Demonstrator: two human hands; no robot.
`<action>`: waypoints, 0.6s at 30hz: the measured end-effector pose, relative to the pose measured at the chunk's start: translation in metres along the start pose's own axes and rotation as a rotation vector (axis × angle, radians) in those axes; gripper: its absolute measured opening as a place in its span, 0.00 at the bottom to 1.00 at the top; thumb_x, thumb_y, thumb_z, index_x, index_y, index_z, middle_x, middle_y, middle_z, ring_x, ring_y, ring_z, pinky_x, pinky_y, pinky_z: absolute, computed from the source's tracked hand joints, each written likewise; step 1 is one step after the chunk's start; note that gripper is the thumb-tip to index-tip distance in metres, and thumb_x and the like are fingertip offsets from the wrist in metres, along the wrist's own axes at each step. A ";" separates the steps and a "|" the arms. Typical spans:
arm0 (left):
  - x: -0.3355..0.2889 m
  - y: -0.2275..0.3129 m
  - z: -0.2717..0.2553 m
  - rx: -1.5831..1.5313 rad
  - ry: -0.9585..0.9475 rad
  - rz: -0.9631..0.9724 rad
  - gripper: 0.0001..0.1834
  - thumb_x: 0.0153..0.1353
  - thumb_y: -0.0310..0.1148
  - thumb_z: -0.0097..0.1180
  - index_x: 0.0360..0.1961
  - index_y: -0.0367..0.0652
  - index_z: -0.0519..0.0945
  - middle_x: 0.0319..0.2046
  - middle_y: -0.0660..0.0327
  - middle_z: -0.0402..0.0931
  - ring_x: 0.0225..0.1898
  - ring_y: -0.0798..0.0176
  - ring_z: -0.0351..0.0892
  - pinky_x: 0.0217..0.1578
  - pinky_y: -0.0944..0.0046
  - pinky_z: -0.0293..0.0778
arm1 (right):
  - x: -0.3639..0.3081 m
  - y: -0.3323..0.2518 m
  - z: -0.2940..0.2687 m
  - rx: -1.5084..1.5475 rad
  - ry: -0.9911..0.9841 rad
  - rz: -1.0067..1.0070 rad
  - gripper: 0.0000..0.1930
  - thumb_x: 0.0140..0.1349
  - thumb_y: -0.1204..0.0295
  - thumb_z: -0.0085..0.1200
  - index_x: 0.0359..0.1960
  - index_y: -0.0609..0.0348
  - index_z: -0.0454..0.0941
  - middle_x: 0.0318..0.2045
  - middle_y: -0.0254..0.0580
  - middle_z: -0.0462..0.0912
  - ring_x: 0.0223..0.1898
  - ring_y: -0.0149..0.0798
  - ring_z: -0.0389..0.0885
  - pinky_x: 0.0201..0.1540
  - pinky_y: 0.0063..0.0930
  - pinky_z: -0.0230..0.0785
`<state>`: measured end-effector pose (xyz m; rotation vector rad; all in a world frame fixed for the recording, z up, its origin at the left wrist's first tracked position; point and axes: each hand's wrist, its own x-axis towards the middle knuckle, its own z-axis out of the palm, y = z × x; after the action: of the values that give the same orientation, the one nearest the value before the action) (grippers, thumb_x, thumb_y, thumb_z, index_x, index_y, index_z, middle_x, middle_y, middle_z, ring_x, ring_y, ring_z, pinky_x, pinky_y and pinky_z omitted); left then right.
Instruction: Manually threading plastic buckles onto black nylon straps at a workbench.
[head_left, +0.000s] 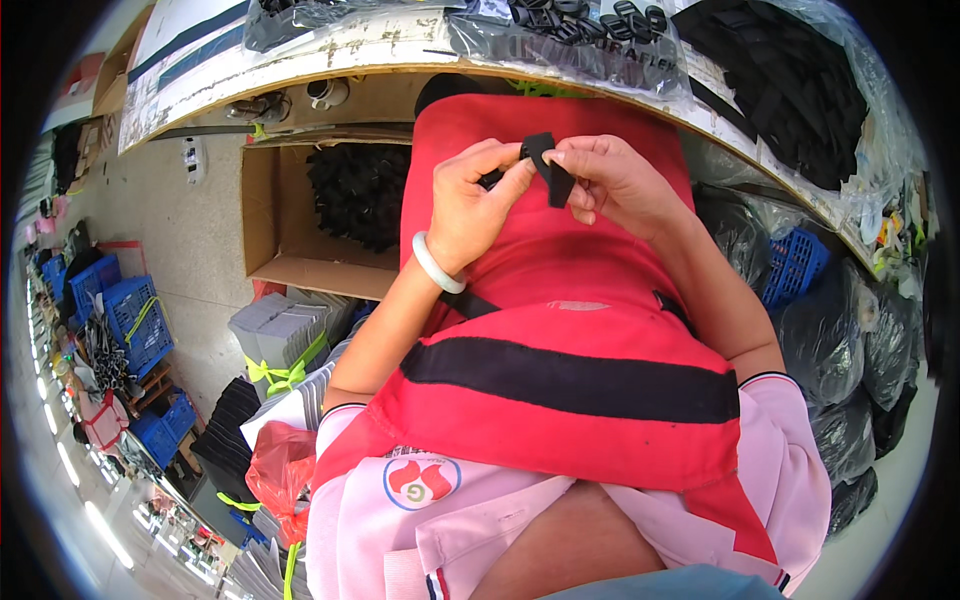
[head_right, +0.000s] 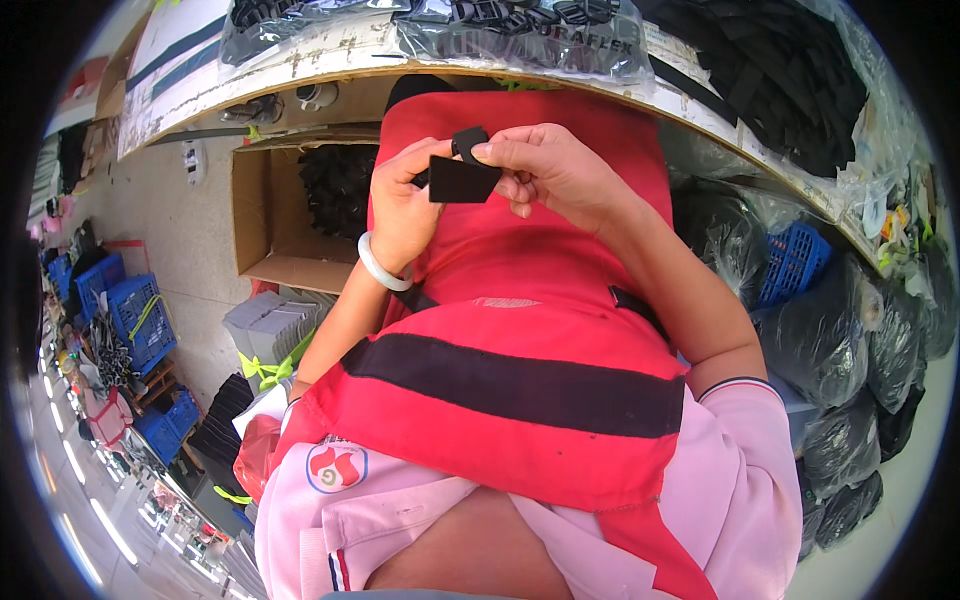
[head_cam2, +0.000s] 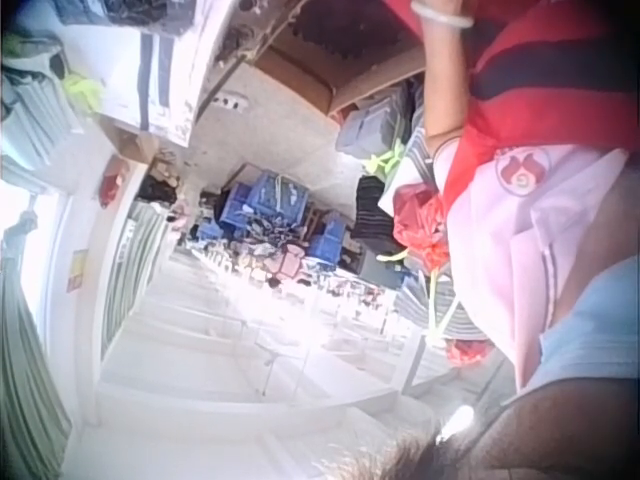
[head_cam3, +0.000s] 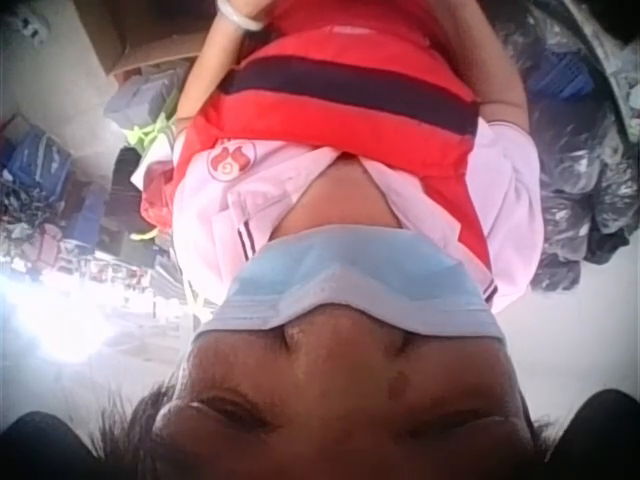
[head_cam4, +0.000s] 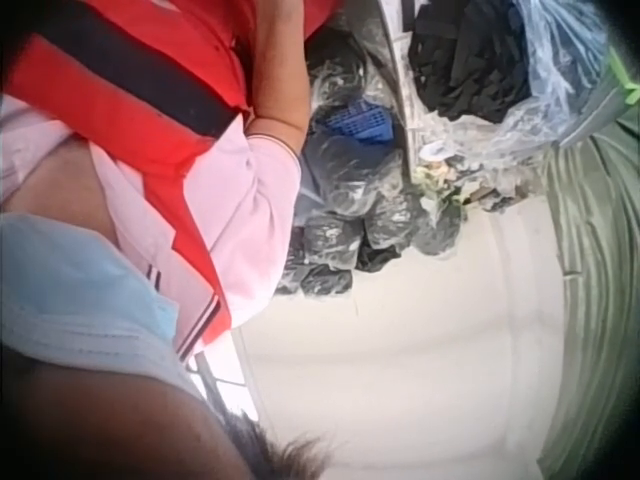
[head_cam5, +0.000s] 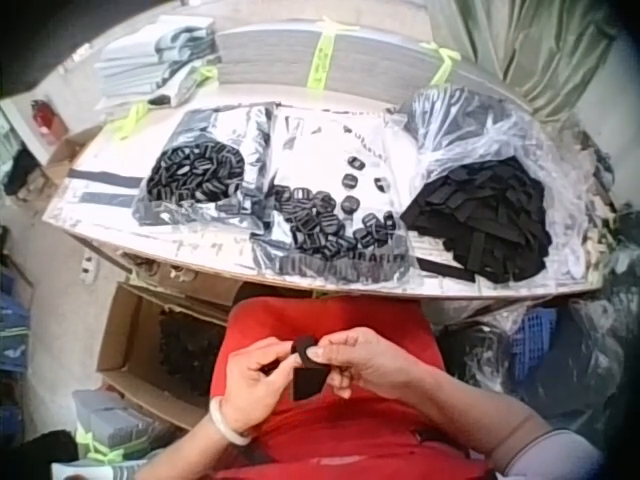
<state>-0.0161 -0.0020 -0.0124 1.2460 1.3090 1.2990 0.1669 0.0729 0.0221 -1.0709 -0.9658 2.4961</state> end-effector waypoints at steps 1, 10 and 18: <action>0.000 -0.001 0.000 -0.043 0.019 -0.006 0.08 0.57 0.22 0.61 0.39 0.34 0.83 0.25 0.62 0.76 0.27 0.72 0.73 0.29 0.72 0.67 | 0.000 0.001 -0.001 0.000 0.001 0.000 0.14 0.64 0.62 0.57 0.25 0.57 0.75 0.15 0.30 0.74 0.14 0.24 0.72 0.19 0.17 0.65; -0.003 0.004 -0.004 0.084 0.010 0.028 0.07 0.56 0.22 0.62 0.37 0.33 0.83 0.23 0.61 0.75 0.26 0.71 0.73 0.26 0.71 0.66 | -0.003 0.008 0.005 -0.078 -0.001 -0.049 0.14 0.66 0.62 0.56 0.26 0.57 0.76 0.16 0.30 0.74 0.16 0.23 0.73 0.21 0.16 0.66; -0.009 0.001 -0.009 0.420 -0.072 0.234 0.10 0.55 0.18 0.60 0.40 0.34 0.82 0.28 0.56 0.77 0.27 0.62 0.77 0.28 0.67 0.70 | 0.007 0.024 -0.004 -0.123 0.154 -0.272 0.10 0.65 0.64 0.58 0.35 0.59 0.78 0.26 0.31 0.78 0.22 0.24 0.77 0.26 0.18 0.71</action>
<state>-0.0242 -0.0117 -0.0110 1.7653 1.4639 1.1557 0.1656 0.0601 -0.0003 -1.0685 -1.1454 2.1289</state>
